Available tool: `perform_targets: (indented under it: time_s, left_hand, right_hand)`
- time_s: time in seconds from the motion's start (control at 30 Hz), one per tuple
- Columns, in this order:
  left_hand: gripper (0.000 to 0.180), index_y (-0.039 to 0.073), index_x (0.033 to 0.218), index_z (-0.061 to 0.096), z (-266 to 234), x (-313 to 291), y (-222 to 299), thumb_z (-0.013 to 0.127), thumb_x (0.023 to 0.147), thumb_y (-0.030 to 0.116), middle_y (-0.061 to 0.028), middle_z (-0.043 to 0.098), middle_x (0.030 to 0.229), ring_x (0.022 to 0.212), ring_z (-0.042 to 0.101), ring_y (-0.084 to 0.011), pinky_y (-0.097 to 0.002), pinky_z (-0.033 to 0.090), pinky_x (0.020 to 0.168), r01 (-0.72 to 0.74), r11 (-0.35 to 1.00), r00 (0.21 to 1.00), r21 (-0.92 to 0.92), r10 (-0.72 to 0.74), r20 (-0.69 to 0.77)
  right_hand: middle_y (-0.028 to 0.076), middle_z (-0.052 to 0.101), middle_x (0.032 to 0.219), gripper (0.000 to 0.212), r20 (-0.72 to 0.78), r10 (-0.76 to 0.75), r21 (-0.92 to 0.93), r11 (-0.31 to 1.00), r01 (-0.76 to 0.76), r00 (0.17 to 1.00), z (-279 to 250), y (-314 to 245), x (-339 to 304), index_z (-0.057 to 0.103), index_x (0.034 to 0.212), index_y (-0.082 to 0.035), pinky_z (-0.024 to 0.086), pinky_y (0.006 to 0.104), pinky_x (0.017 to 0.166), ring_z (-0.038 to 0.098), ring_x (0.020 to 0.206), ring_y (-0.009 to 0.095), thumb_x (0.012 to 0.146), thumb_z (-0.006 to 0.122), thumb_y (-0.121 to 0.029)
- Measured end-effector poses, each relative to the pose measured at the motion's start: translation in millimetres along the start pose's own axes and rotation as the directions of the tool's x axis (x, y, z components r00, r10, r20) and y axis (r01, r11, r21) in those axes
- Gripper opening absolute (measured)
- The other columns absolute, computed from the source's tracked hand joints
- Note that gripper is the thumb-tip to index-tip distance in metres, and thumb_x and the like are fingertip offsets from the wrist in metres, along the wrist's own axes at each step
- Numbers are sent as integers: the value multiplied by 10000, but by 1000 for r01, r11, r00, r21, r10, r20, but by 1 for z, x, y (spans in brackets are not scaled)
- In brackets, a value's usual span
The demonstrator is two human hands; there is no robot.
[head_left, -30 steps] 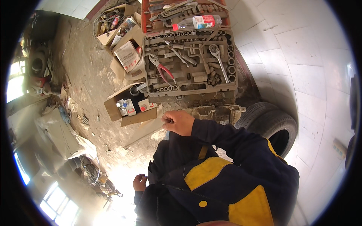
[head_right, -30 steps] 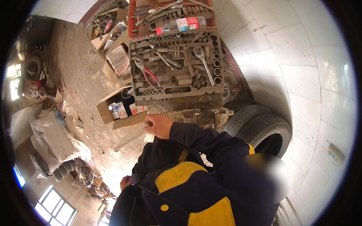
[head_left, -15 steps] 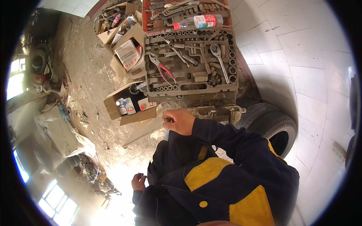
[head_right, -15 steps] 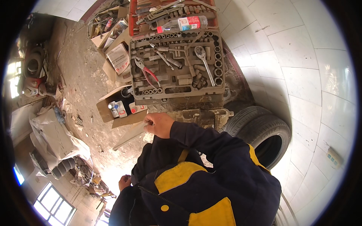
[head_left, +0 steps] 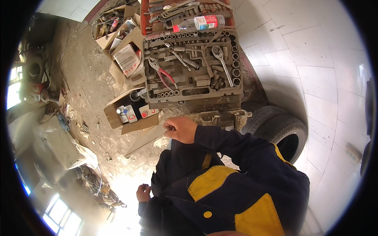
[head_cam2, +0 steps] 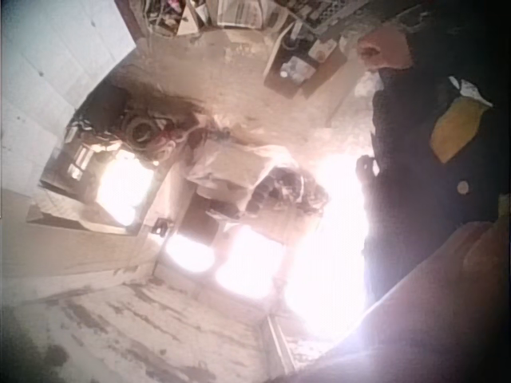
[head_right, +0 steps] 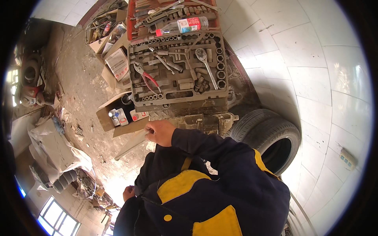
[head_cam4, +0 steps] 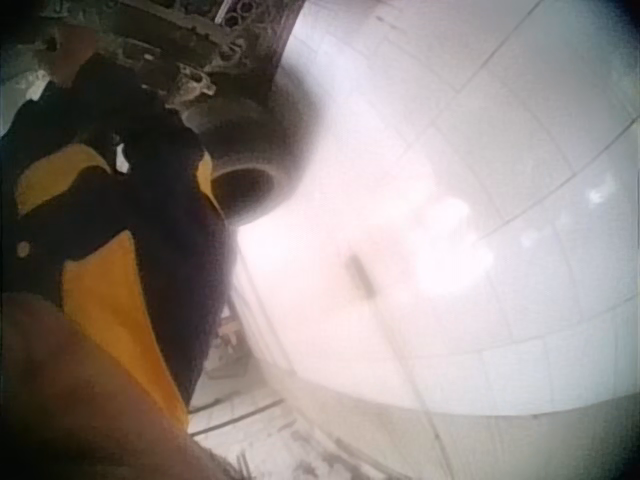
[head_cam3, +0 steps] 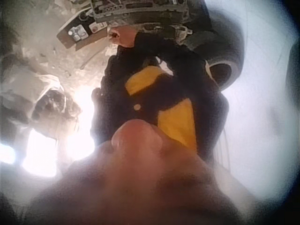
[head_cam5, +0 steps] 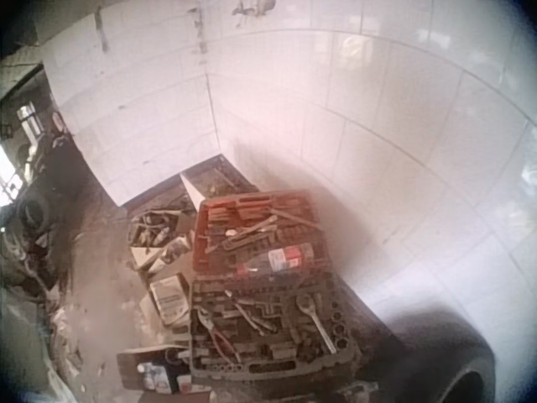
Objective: The person opens a toolbox and rearranges various hand tools, including wrenches, sockets, and pliers, into their designated slots. They also move a plastic bottle and a small plastic bag within the toolbox. The person briefly walks away and returns to continue organizing.
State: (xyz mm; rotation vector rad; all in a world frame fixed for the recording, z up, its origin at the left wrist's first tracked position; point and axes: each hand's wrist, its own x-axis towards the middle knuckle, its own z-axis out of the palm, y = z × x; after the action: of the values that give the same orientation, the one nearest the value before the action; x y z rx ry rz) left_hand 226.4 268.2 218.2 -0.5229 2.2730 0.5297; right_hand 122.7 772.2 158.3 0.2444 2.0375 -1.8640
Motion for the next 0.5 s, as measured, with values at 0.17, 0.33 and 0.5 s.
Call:
perform_targets:
  time_s: [0.17, 0.33, 0.5]
  left_hand:
    - [246, -45, 1076, 733, 0, -7, 13, 754, 885, 110, -141, 779, 945, 903, 743, -219, -357, 574, 841, 24, 1000, 1000, 17, -23, -9]
    - [242, -48, 1075, 732, 1, -14, 26, 749, 890, 107, -146, 780, 950, 906, 745, -222, -356, 573, 843, 20, 999, 1000, 43, -20, -15]
    - [253, -55, 1085, 732, 1, -16, 31, 747, 894, 111, -151, 782, 957, 907, 750, -233, -359, 574, 850, 26, 998, 1000, 62, -26, -7]
  right_hand:
    - [192, 747, 1027, 361, -8, -32, 34, 999, 32, 999, 0, 0, -1, 697, 1132, -14, 562, 452, 844, 719, 964, 387, 917, 759, -298]
    - [192, 747, 1021, 360, -10, -38, 17, 999, 38, 999, 1, 2, -1, 699, 1121, -9, 561, 454, 843, 719, 962, 384, 917, 760, -300]
    - [186, 745, 1001, 350, -6, -34, -2, 999, 34, 999, 2, 3, 0, 703, 1102, -9, 559, 453, 834, 719, 949, 379, 915, 756, -301]
